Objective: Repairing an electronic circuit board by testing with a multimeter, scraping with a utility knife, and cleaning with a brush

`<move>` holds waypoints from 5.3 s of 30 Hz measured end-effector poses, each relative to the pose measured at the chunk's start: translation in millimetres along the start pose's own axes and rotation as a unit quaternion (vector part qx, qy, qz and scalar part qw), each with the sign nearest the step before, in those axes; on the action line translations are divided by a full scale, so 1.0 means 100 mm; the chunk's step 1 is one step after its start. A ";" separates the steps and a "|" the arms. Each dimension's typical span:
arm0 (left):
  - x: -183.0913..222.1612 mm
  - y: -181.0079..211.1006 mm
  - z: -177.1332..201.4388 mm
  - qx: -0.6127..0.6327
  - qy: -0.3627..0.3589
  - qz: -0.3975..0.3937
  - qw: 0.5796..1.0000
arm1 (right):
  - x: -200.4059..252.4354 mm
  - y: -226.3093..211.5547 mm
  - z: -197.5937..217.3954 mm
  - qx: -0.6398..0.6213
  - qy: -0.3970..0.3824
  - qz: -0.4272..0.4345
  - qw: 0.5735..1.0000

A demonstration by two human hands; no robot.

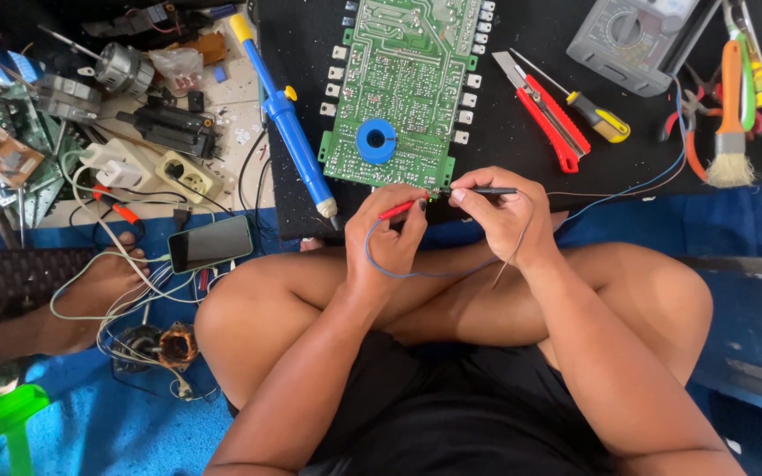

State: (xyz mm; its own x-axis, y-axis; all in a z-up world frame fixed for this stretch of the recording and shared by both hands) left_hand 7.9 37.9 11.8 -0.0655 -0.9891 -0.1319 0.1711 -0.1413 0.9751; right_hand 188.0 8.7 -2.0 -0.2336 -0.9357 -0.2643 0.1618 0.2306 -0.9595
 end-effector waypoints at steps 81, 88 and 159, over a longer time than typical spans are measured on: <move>-0.12 0.10 0.03 -0.002 0.023 0.006 1.000 | 0.05 -0.19 -0.06 0.058 -0.044 0.359 0.931; -0.06 0.16 0.14 0.023 0.002 -0.046 0.999 | 0.02 -0.39 0.23 -0.001 -0.245 0.284 0.927; -0.26 -0.14 -0.12 -0.476 0.031 -0.161 0.864 | 0.14 0.14 1.16 -0.410 0.273 0.164 0.855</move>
State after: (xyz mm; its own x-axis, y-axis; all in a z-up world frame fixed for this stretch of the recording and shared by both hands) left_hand 19.0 65.3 -0.5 -0.2135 -0.8879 -0.4074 0.8865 -0.3513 0.3012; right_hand 298.4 -32.5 -7.4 -0.7539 -0.5722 -0.3228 -0.3696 0.7756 -0.5117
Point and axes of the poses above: each hand's wrist, its own x-axis away from the middle knuckle, its own z-axis out of the back of the hand, y = z × x, the point moved 4 cm from there along -x, towards the middle knuckle, and after that the axes turned 15 degrees about z, right-handed, at the moved point
